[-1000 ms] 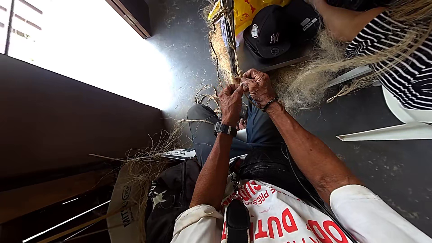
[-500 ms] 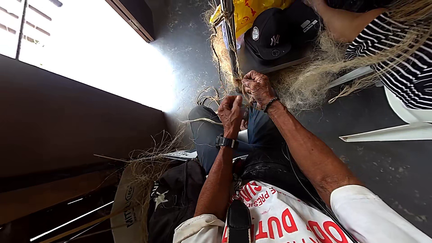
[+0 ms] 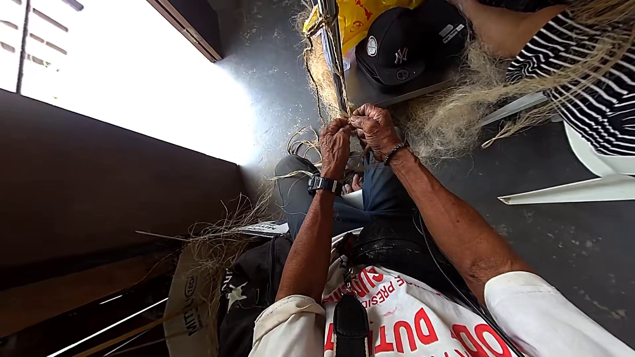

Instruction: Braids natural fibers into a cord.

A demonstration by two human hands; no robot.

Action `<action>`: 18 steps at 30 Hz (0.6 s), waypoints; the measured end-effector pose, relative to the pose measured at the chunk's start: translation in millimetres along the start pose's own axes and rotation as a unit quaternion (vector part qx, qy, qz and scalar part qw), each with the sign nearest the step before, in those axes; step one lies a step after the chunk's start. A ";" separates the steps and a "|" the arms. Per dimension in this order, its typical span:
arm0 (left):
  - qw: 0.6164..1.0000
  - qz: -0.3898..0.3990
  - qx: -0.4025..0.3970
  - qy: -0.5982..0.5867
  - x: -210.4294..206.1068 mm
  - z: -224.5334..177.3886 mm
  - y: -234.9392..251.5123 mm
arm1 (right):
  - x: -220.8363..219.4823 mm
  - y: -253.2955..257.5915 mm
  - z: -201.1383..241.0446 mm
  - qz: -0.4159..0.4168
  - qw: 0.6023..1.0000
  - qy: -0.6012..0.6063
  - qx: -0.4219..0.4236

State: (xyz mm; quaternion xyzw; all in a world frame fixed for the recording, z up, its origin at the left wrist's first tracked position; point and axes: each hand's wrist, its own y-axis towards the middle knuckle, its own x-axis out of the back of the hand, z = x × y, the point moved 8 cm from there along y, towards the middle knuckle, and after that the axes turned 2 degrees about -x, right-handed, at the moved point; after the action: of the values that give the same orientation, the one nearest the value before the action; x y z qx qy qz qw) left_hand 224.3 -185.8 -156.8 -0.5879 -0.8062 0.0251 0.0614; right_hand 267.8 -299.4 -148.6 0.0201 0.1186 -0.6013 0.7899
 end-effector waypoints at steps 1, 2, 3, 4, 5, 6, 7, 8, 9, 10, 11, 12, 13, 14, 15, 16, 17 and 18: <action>1.000 -0.003 -0.002 -0.003 1.5 0.7 -0.2 | 0.2 0.3 -0.9 -0.002 1.000 0.003 0.001; 1.000 -0.004 -0.008 -0.016 2.5 1.5 0.1 | -0.1 0.4 -1.4 0.000 1.000 0.006 0.002; 0.999 -0.002 -0.018 -0.034 2.8 1.6 0.8 | -0.3 0.2 -1.3 0.003 1.000 0.006 0.003; 0.998 -0.002 -0.026 -0.051 2.7 1.0 1.3 | -0.2 -0.1 -0.9 0.005 1.000 0.007 0.005; 0.998 -0.004 -0.027 -0.061 2.5 -0.6 1.5 | 0.2 -0.3 -0.2 0.006 1.000 0.009 0.008; 0.997 -0.010 -0.023 -0.069 2.7 -2.4 1.7 | 0.5 -0.7 0.4 0.008 1.000 0.011 0.012; 0.997 -0.018 -0.014 -0.078 3.4 -3.6 1.8 | 0.6 -0.9 0.6 0.007 1.000 0.011 0.014; 0.996 -0.025 -0.001 -0.090 3.6 -3.9 2.1 | 0.6 -1.4 0.6 0.007 1.000 0.011 0.015; 0.994 -0.030 0.015 -0.105 3.0 -3.2 2.6 | 0.4 -1.8 0.0 0.008 1.000 0.014 0.013; 0.991 -0.030 0.032 -0.126 1.9 -2.1 2.7 | 0.5 -2.3 -0.6 0.008 1.000 0.018 0.008; 0.987 -0.027 0.047 -0.148 0.7 -0.3 2.6 | 0.2 -2.9 -1.2 0.008 1.000 0.022 0.002; 0.984 -0.022 0.063 -0.163 -0.1 1.6 2.0 | -0.3 -3.7 -1.6 0.007 1.000 0.025 -0.004; 0.981 -0.018 0.077 -0.178 -0.4 3.2 1.7 | -0.5 -4.4 -2.1 0.006 1.000 0.026 -0.009; 0.978 -0.017 0.088 -0.191 -0.7 4.8 1.7 | -0.4 -4.7 -2.6 0.005 1.000 0.023 -0.011; 0.974 -0.016 0.099 -0.202 -0.9 6.1 1.9 | 0.2 -5.2 -3.1 0.004 1.000 0.015 -0.010; 0.971 -0.014 0.108 -0.214 -0.9 7.2 2.3 | 0.7 -5.7 -3.3 0.004 1.000 0.005 -0.006; 0.968 -0.013 0.116 -0.224 0.0 8.6 3.0 | 1.1 -5.6 -4.2 0.001 1.000 -0.006 0.000; 0.965 -0.011 0.123 -0.230 1.1 9.9 4.4 | 1.3 -5.8 -4.8 -0.001 1.000 -0.014 0.004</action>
State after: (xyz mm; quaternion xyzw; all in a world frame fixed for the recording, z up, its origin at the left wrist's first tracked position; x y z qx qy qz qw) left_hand 226.9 -183.0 -167.0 -0.5455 -0.7958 0.2577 -0.0535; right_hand 261.8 -301.4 -152.9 0.0149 0.1050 -0.6030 0.7906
